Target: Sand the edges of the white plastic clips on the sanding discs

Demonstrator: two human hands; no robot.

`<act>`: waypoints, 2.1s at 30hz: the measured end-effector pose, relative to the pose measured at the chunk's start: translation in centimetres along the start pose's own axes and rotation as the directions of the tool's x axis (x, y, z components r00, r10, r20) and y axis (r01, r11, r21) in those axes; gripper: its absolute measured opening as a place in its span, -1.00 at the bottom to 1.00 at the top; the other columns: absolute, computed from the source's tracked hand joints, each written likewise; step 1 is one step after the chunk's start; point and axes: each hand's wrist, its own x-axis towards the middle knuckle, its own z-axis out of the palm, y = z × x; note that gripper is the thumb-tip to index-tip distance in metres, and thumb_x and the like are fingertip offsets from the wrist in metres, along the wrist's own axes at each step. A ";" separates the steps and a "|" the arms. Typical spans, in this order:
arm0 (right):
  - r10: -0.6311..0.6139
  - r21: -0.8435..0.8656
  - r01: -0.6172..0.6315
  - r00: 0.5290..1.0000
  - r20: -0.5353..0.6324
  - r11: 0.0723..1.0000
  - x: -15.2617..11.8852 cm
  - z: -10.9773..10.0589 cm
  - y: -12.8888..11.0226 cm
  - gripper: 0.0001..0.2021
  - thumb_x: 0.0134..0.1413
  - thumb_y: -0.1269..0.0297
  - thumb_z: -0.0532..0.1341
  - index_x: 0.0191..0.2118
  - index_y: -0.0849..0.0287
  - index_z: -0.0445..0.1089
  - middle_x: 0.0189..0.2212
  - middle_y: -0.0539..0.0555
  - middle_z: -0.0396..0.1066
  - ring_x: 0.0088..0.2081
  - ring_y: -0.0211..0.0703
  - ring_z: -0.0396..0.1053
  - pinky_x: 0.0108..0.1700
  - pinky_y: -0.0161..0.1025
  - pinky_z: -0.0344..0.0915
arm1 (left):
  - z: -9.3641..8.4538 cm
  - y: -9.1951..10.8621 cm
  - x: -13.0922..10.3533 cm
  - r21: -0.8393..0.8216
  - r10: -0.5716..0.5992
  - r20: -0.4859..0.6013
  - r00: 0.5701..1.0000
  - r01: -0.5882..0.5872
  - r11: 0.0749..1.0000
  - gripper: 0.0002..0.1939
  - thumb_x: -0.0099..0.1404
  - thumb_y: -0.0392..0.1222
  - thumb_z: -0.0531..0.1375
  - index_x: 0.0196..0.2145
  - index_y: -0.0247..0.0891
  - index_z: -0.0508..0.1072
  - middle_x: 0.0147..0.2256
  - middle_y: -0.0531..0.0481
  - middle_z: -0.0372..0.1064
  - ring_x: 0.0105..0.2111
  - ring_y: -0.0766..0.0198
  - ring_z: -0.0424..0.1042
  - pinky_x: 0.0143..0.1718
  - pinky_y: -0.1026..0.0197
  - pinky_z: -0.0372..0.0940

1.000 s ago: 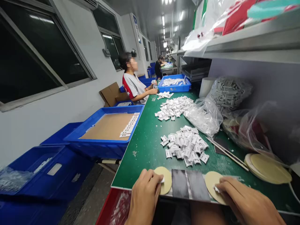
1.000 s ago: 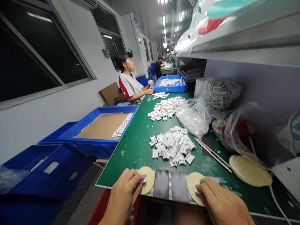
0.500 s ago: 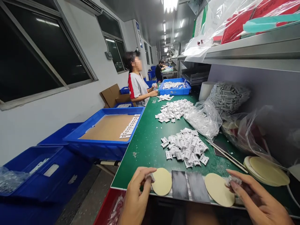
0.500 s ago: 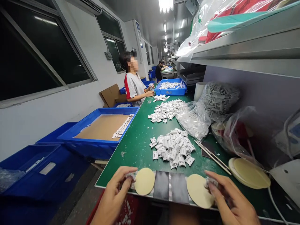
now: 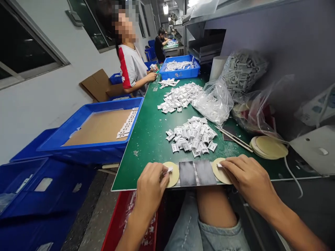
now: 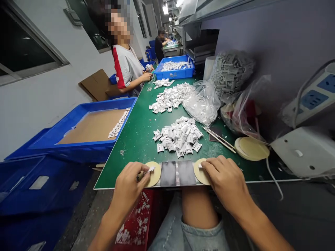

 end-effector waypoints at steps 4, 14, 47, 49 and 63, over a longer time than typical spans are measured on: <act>-0.029 -0.023 0.029 1.000 0.008 0.999 0.0 -0.2 -0.3 -0.84 0.32 0.40 0.14 -0.11 0.19 0.47 -0.18 0.13 0.52 -0.23 -0.02 0.28 -0.24 -0.10 0.13 | -0.3 0.0 -0.3 -0.020 0.012 0.030 0.999 -0.011 1.000 -0.94 0.38 -0.26 0.15 -0.29 -0.17 0.40 -0.34 0.03 0.41 -0.32 0.20 0.34 -0.30 0.19 0.15; 0.037 0.182 -0.030 0.999 -0.035 0.983 0.2 -0.9 -3.9 -0.78 0.30 0.47 0.13 -0.04 0.14 0.45 -0.17 0.15 0.47 -0.16 -0.01 0.29 -0.15 -0.10 0.22 | -0.6 2.2 -1.4 -0.186 0.026 -0.041 0.999 -0.033 0.982 -0.94 0.34 -0.28 0.18 -0.31 -0.17 0.44 -0.38 0.04 0.43 -0.40 0.26 0.39 -0.36 0.26 0.23; 0.064 0.137 -0.046 0.990 -0.124 0.990 -0.5 0.4 0.4 -0.88 0.27 0.47 0.17 -0.18 0.17 0.44 -0.30 0.10 0.47 -0.25 -0.04 0.30 -0.21 -0.11 0.19 | 0.4 -0.6 -0.9 0.100 0.229 -0.125 0.965 -0.217 0.971 -0.81 0.40 -0.27 0.16 -0.07 -0.14 0.50 -0.17 -0.03 0.50 -0.19 0.18 0.44 -0.15 0.17 0.32; 0.065 0.158 -0.042 0.987 -0.147 0.987 -0.9 0.6 0.5 -0.86 0.28 0.48 0.16 -0.15 0.16 0.43 -0.30 0.09 0.47 -0.27 -0.05 0.31 -0.22 -0.12 0.18 | 0.5 -0.7 -1.2 0.143 0.268 -0.160 0.950 -0.247 0.959 -0.82 0.39 -0.28 0.17 -0.08 -0.15 0.50 -0.20 -0.03 0.51 -0.24 0.20 0.44 -0.20 0.19 0.33; -0.048 0.344 0.122 0.975 -0.216 0.931 2.4 1.7 -5.5 -0.77 0.26 0.52 0.07 -0.18 0.07 0.40 -0.32 0.03 0.51 -0.30 -0.04 0.43 -0.26 -0.13 0.36 | 2.6 3.3 0.5 -0.002 0.308 -0.159 0.938 -0.312 0.950 -0.65 0.20 -0.51 0.14 -0.15 -0.15 0.50 -0.30 -0.05 0.48 -0.31 0.15 0.48 -0.30 0.18 0.40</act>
